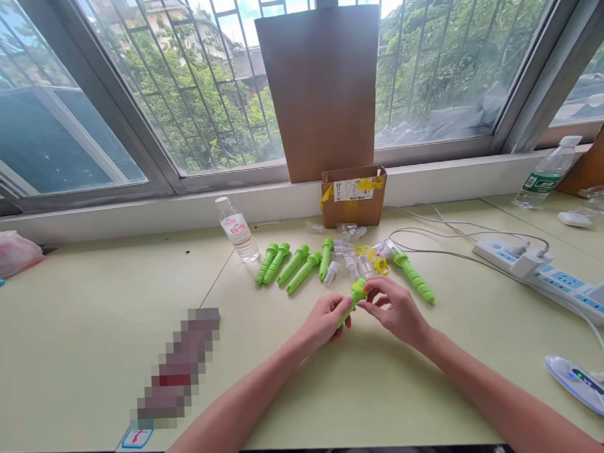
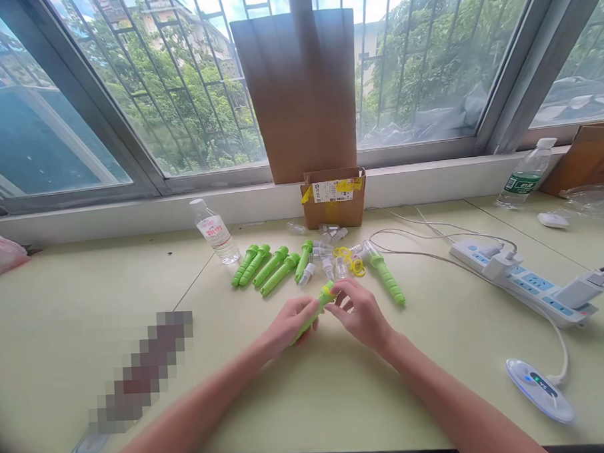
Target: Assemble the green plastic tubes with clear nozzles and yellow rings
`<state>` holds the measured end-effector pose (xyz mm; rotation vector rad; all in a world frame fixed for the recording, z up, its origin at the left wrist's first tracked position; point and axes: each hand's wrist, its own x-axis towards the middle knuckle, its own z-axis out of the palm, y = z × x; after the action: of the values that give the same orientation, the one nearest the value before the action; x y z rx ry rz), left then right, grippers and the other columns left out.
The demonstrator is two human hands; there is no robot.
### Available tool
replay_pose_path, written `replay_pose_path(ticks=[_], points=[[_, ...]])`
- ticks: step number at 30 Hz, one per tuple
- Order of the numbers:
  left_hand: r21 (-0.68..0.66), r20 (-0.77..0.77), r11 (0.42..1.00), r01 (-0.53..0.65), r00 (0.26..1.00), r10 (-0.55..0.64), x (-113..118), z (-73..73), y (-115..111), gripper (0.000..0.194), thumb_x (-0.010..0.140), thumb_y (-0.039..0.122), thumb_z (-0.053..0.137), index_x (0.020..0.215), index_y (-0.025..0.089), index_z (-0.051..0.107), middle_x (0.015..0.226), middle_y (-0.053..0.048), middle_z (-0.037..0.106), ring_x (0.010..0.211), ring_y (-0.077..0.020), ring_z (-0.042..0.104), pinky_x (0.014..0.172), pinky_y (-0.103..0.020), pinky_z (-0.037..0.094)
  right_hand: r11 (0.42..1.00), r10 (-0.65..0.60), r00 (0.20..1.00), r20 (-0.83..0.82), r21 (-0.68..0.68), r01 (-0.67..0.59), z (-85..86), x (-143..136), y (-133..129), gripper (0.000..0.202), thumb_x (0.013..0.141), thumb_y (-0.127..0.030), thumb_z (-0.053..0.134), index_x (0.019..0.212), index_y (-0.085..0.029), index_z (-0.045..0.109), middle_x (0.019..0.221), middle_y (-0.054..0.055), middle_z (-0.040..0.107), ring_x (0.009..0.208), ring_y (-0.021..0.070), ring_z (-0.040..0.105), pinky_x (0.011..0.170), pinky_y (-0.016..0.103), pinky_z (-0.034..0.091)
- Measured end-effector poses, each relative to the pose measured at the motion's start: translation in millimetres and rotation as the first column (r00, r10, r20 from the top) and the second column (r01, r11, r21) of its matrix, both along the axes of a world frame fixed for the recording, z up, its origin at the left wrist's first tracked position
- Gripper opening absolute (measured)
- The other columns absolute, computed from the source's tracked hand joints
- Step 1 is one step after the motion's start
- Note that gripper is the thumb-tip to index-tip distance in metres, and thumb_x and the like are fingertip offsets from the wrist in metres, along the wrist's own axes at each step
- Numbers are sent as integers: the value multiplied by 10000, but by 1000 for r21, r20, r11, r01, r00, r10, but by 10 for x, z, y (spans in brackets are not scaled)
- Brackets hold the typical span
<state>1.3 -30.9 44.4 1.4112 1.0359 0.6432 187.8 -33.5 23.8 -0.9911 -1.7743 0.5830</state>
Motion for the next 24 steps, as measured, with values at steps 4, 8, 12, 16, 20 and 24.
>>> replay_pose_path(ticks=[4, 8, 12, 16, 20, 24], points=[[-5, -23, 999, -34, 999, 34, -20, -4, 9, 394, 745, 515, 640, 913, 194, 487, 559, 71, 547, 316, -45, 383, 288, -154, 235, 1000, 8, 1000, 4, 3, -8, -3, -3, 0, 64, 849, -252, 599, 883, -207, 569, 957, 53, 592, 698, 141, 612, 534, 272, 555], [-7, -34, 999, -48, 998, 48, -26, -9, 12, 403, 678, 450, 724, 853, 192, 468, 601, 33, 618, 341, -65, 449, 296, -155, 272, 1000, -10, 1000, 0, 17, 10, 7, -8, -15, 39, 852, -238, 590, 866, -204, 579, 959, 54, 595, 690, 138, 608, 545, 275, 559], [11, 0, 1000, -27, 1000, 27, -5, -21, -1, 388, 759, 536, 612, 825, 161, 537, 742, -45, 669, 464, -111, 580, 338, -172, 364, 1000, -5, 1000, 6, 2, 5, 36, -10, -28, 95, 826, -245, 624, 891, -203, 569, 949, 49, 586, 676, 133, 607, 526, 265, 557], [34, 4, 999, 4, 1000, -4, 2, -13, 1, 450, 803, 589, 519, 803, 144, 591, 667, -11, 605, 442, -86, 540, 349, -173, 366, 1000, -1, 1000, 18, -9, 1, 40, -11, -23, 124, 823, -257, 628, 906, -205, 552, 939, 46, 576, 684, 137, 607, 516, 261, 553], [31, -32, 999, -29, 999, 30, -19, 4, 12, 380, 764, 540, 605, 828, 169, 551, 575, 50, 549, 335, -45, 405, 306, -166, 268, 1000, -3, 1000, 22, -14, 3, 17, -10, -15, 83, 852, -278, 595, 881, -209, 559, 942, 51, 578, 694, 145, 609, 527, 277, 556], [-3, -28, 998, -66, 997, 66, -29, -10, 13, 419, 658, 425, 747, 885, 199, 477, 587, 58, 589, 338, -59, 425, 292, -159, 265, 1000, 8, 1000, 17, -8, -8, 18, -13, -19, 71, 858, -275, 585, 881, -209, 569, 960, 61, 579, 706, 149, 612, 538, 284, 567]])
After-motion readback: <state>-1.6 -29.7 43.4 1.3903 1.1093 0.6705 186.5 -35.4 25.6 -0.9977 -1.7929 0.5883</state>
